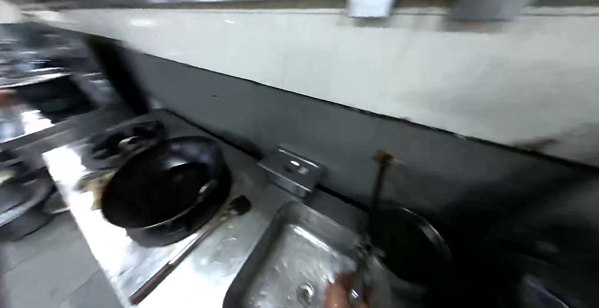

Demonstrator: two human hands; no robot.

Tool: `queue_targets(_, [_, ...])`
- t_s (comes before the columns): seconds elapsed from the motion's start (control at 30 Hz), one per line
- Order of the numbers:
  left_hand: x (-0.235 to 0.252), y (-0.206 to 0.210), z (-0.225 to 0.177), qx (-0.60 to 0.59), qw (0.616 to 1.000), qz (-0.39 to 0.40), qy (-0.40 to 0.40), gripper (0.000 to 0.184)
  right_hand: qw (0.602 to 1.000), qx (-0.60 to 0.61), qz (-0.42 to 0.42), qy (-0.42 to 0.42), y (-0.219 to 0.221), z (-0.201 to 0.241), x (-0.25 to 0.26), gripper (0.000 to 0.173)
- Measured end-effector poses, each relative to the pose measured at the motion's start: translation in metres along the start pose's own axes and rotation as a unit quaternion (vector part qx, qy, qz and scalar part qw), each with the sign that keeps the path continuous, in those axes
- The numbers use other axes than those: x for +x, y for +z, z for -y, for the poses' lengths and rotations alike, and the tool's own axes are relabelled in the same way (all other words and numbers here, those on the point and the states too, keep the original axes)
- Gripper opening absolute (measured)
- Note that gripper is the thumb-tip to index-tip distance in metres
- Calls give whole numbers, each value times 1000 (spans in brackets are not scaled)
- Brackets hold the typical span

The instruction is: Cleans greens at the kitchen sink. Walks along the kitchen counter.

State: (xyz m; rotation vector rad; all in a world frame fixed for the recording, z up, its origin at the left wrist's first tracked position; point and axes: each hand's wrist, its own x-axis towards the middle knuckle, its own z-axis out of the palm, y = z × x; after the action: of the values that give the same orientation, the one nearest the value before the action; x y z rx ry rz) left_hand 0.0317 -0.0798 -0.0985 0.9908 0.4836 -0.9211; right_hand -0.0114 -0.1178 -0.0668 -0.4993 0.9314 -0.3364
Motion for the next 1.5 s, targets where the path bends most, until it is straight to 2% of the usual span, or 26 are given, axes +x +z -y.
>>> queue_targets(0.03, [31,-11,22,-62,996,56,8,55,1000,17,3,8,-15,-3,18,34])
queue_targets(0.07, [50,-20,41,-127,986,108,11,56,998,26,51,-7,-42,-18,45,32])
queue_targets(0.1, [55,-28,52,-172,973,150,3,52,987,28,151,-55,-79,-41,83,33])
queue_targets(0.13, [50,-30,57,-197,967,161,-8,44,974,13,211,-77,-103,-55,112,33])
queue_targets(0.17, [34,-24,50,-186,974,129,-19,34,971,1,228,-68,-115,-61,133,28])
queue_targets(0.27, [18,-20,40,-98,994,40,-14,20,980,-78,179,-33,-113,-71,147,16])
queue_targets(0.33, [40,-35,49,-45,996,74,13,23,983,-120,119,-72,-107,-81,150,19])
queue_targets(0.43, [49,-26,51,99,994,4,56,24,981,-136,46,-129,-101,-90,151,17])
queue_targets(0.47, [53,-26,54,167,982,-6,85,22,981,-136,21,-137,-101,-91,151,16])
queue_targets(0.53, [57,-27,56,348,927,-30,135,14,981,-150,-27,-122,-103,-92,148,17])
queue_targets(0.6, [33,-6,33,515,847,-28,126,24,976,-203,-48,-64,-108,-87,146,28])
queue_targets(0.67, [4,23,13,614,783,-16,102,27,967,-255,-21,-16,-119,-82,148,34])
queue_targets(0.73, [2,29,7,638,766,-1,76,27,959,-284,12,3,-136,-78,157,37])
queue_targets(0.77, [17,13,13,635,765,21,100,25,958,-286,19,-2,-144,-75,163,35])
queue_targets(0.8, [51,-24,33,616,761,58,196,23,961,-277,19,-8,-153,-70,170,33])
queue_targets(0.83, [105,-74,65,557,749,88,348,23,965,-262,14,-15,-161,-64,178,29])
queue_targets(0.87, [134,-99,77,527,771,93,345,26,965,-260,0,-26,-170,-56,188,26])
queue_targets(0.9, [143,-108,78,519,797,80,300,29,960,-277,-22,-44,-177,-46,198,25])
queue_targets(0.97, [139,-106,67,511,819,47,259,28,946,-304,-76,-82,-188,-26,222,34])
queue_targets(1.07, [120,-97,44,484,823,27,297,19,974,-177,-124,-67,-195,3,255,58])
queue_targets(1.2, [90,-70,-1,379,866,47,324,44,989,-21,-136,-60,-207,22,291,60])
queue_targets(1.23, [80,-61,-13,375,862,70,335,49,989,-6,-138,-61,-209,24,300,59])
queue_targets(1.27, [70,-51,-25,395,843,97,353,52,988,10,-144,-61,-211,25,311,57])
queue_targets(1.33, [55,-33,-43,477,775,130,393,51,984,27,-167,-57,-212,28,326,50])
queue_targets(1.43, [50,-11,-60,623,634,85,451,49,979,8,-192,-68,-210,32,333,40])
queue_targets(1.5, [47,-2,-70,674,583,77,447,48,976,-9,-203,-81,-211,32,333,40])
